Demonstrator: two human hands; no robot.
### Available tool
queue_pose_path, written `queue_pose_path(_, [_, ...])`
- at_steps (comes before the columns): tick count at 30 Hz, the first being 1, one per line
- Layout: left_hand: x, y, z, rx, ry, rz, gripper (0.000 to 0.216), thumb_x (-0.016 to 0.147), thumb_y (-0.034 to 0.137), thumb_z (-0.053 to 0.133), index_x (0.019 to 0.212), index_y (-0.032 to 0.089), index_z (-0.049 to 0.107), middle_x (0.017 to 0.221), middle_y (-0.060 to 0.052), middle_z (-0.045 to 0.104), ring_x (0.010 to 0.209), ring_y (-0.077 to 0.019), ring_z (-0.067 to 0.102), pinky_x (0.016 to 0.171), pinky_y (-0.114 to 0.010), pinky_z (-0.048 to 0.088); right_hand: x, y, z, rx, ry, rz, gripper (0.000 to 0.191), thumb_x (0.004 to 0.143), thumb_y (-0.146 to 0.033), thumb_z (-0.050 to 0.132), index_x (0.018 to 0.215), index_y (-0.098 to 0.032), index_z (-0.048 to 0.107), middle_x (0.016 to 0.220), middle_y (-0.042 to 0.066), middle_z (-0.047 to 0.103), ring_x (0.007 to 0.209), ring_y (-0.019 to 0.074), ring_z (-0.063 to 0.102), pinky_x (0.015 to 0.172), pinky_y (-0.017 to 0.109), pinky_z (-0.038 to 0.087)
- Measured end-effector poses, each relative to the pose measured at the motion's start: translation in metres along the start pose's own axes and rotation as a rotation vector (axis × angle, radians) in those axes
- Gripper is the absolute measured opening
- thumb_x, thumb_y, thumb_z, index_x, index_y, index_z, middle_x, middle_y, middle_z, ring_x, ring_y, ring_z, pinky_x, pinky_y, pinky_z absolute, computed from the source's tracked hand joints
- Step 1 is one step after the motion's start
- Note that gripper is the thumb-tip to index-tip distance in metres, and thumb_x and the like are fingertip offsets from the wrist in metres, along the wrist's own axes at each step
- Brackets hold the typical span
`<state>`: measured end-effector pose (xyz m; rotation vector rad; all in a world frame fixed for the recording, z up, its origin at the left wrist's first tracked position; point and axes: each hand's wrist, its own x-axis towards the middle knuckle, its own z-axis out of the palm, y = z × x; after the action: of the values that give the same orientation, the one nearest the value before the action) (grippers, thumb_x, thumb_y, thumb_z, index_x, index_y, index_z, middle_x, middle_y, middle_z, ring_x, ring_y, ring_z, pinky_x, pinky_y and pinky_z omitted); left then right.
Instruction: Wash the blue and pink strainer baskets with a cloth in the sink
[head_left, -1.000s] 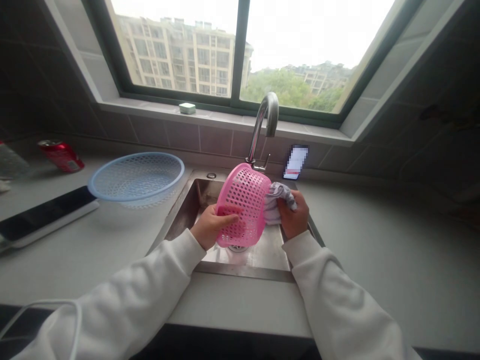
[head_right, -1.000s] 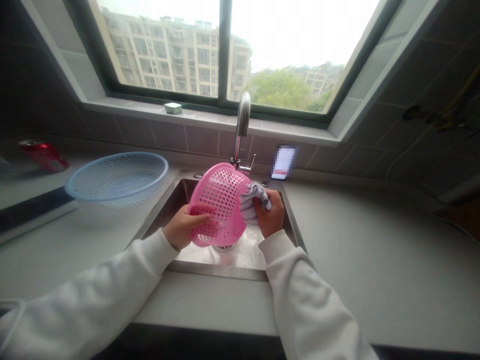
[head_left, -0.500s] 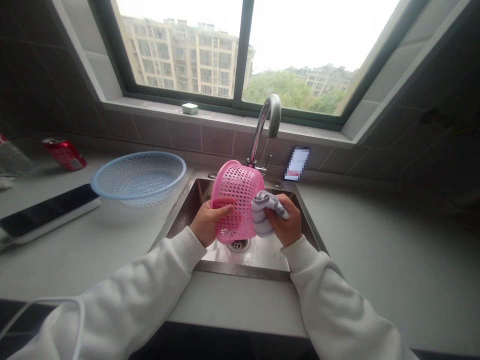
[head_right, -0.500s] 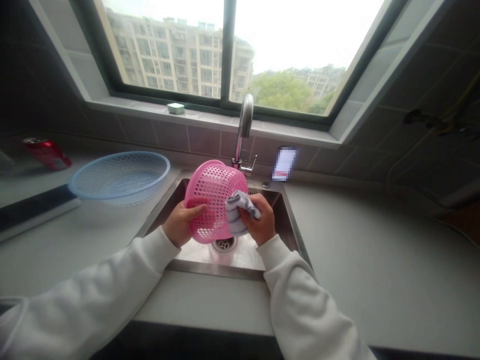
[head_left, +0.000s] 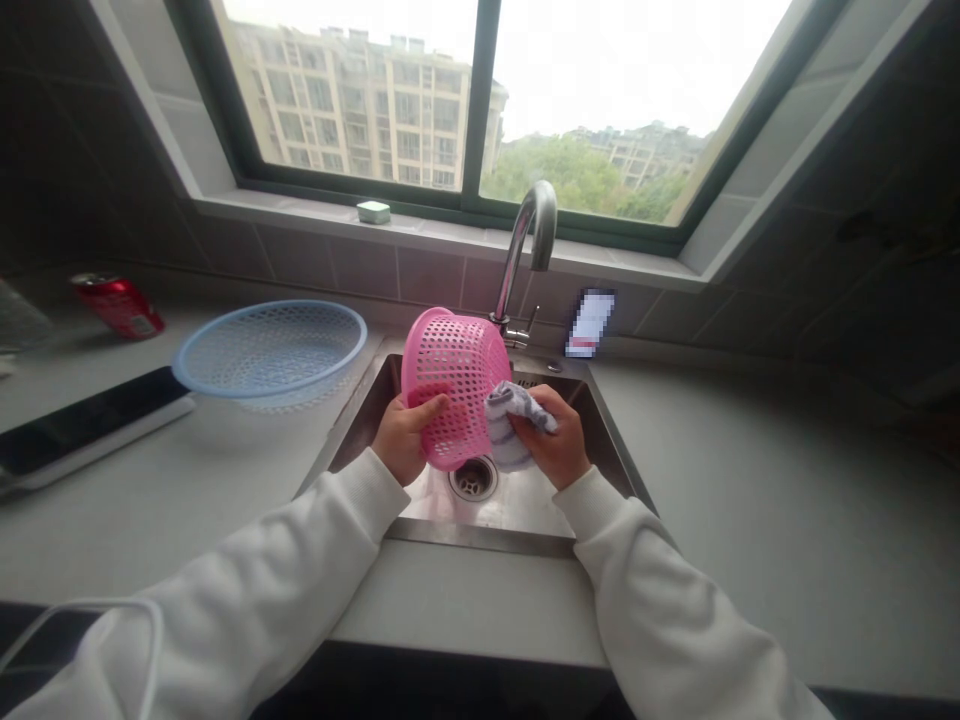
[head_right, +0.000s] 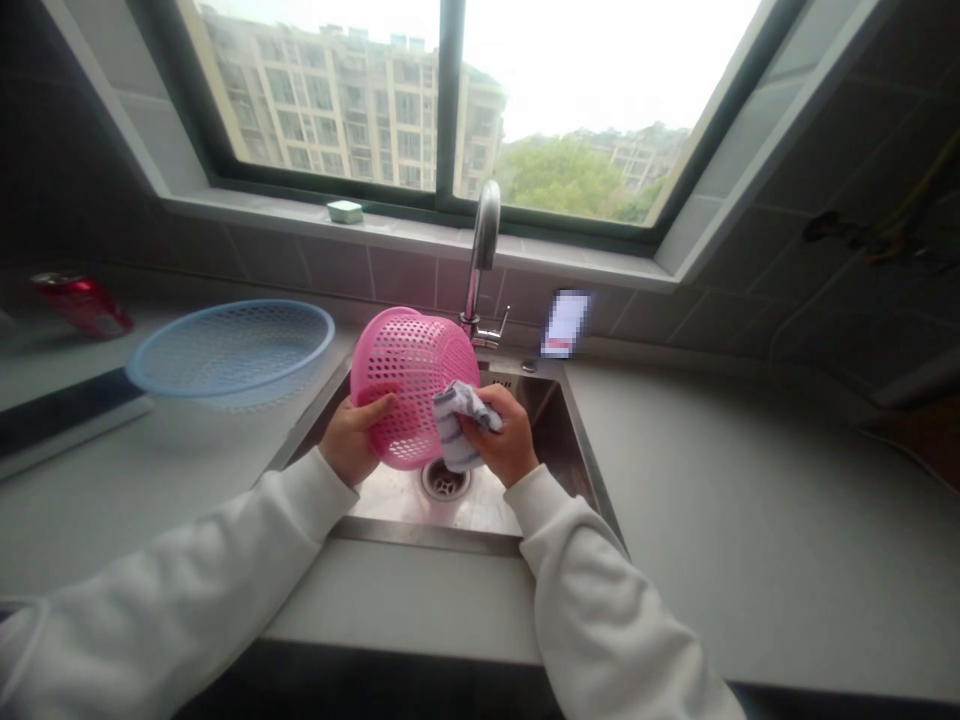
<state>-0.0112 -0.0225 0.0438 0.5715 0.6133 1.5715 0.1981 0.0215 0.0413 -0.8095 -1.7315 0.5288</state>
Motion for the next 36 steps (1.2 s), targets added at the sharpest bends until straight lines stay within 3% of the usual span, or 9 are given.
queue_pose_path(8, [-0.002, 0.016, -0.005, 0.034, -0.125, -0.194, 0.031, 0.063, 0.017, 0.094, 0.089, 0.014, 0.078, 0.072, -0.006, 0.078, 0.062, -0.0223, 0.075, 0.057, -0.032, 0.063, 0.016, 0.069, -0.042, -0.315, 0.278, 0.229, 0.028, 0.078, -0.048, 0.070, 0.084, -0.020, 0.072, 0.078, 0.004, 0.071, 0.074, 0.0219, 0.062, 0.072, 0.036, 0.051])
queue_pose_path(13, [-0.003, 0.009, -0.003, 0.255, -0.236, -0.399, 0.033, 0.061, 0.019, 0.096, 0.087, 0.008, 0.080, 0.076, -0.012, 0.079, 0.066, -0.0231, 0.075, 0.065, -0.034, 0.062, 0.019, 0.056, -0.038, -0.067, 0.488, 0.279, 0.033, 0.075, -0.048, 0.074, 0.088, -0.019, 0.068, 0.076, 0.002, 0.069, 0.067, 0.0196, 0.060, 0.065, 0.035, 0.050])
queue_pose_path(16, [-0.003, -0.001, -0.001, 0.327, -0.224, -0.404, 0.039, 0.061, 0.023, 0.096, 0.093, 0.007, 0.081, 0.086, -0.016, 0.080, 0.073, -0.0251, 0.076, 0.070, -0.036, 0.062, 0.012, 0.023, -0.024, 0.040, 0.381, 0.135, 0.028, 0.081, -0.045, 0.074, 0.094, -0.021, 0.068, 0.081, 0.002, 0.069, 0.069, 0.0204, 0.063, 0.064, 0.036, 0.053])
queue_pose_path(18, [-0.002, -0.005, -0.001, 0.332, -0.204, -0.374, 0.040, 0.061, 0.025, 0.096, 0.093, 0.007, 0.081, 0.087, -0.016, 0.081, 0.074, -0.0257, 0.076, 0.072, -0.037, 0.062, 0.004, 0.003, -0.016, 0.015, 0.185, -0.047, 0.022, 0.083, -0.041, 0.075, 0.093, -0.022, 0.070, 0.087, 0.003, 0.071, 0.078, 0.0227, 0.066, 0.070, 0.038, 0.055])
queue_pose_path(20, [-0.001, -0.006, -0.003, 0.327, -0.187, -0.368, 0.038, 0.061, 0.024, 0.096, 0.091, 0.006, 0.080, 0.084, -0.016, 0.081, 0.072, -0.0255, 0.076, 0.072, -0.037, 0.061, 0.000, -0.003, -0.012, -0.037, 0.096, -0.127, 0.017, 0.083, -0.038, 0.075, 0.091, -0.023, 0.071, 0.087, 0.002, 0.071, 0.082, 0.0227, 0.067, 0.073, 0.038, 0.055])
queue_pose_path(25, [0.000, 0.003, -0.008, 0.201, -0.187, -0.387, 0.033, 0.067, 0.021, 0.093, 0.094, 0.010, 0.079, 0.076, -0.012, 0.079, 0.066, -0.0233, 0.075, 0.066, -0.034, 0.063, 0.010, 0.041, -0.031, -0.225, 0.349, 0.103, 0.023, 0.080, -0.043, 0.071, 0.088, -0.020, 0.069, 0.082, 0.003, 0.069, 0.074, 0.0222, 0.062, 0.074, 0.041, 0.053])
queue_pose_path(28, [0.000, 0.006, -0.007, 0.156, -0.192, -0.352, 0.032, 0.067, 0.020, 0.092, 0.093, 0.010, 0.077, 0.074, -0.011, 0.078, 0.062, -0.0217, 0.074, 0.061, -0.031, 0.062, 0.017, 0.060, -0.041, -0.263, 0.394, 0.259, 0.026, 0.076, -0.045, 0.069, 0.082, -0.020, 0.068, 0.075, 0.002, 0.067, 0.071, 0.0216, 0.060, 0.072, 0.040, 0.051])
queue_pose_path(31, [-0.002, 0.004, -0.002, 0.123, -0.183, -0.307, 0.032, 0.067, 0.018, 0.092, 0.093, 0.009, 0.076, 0.075, -0.010, 0.078, 0.063, -0.0212, 0.074, 0.063, -0.032, 0.063, 0.015, 0.043, -0.033, -0.206, 0.358, 0.254, 0.026, 0.078, -0.044, 0.070, 0.086, -0.019, 0.069, 0.076, 0.002, 0.069, 0.070, 0.0205, 0.061, 0.070, 0.036, 0.051])
queue_pose_path(36, [-0.003, -0.002, 0.001, 0.072, -0.107, -0.212, 0.034, 0.071, 0.017, 0.089, 0.101, 0.009, 0.074, 0.084, -0.010, 0.080, 0.071, -0.0249, 0.077, 0.066, -0.037, 0.065, 0.000, -0.007, -0.009, -0.008, 0.089, 0.051, 0.020, 0.084, -0.041, 0.072, 0.091, -0.022, 0.070, 0.084, 0.002, 0.071, 0.074, 0.0205, 0.065, 0.068, 0.035, 0.053])
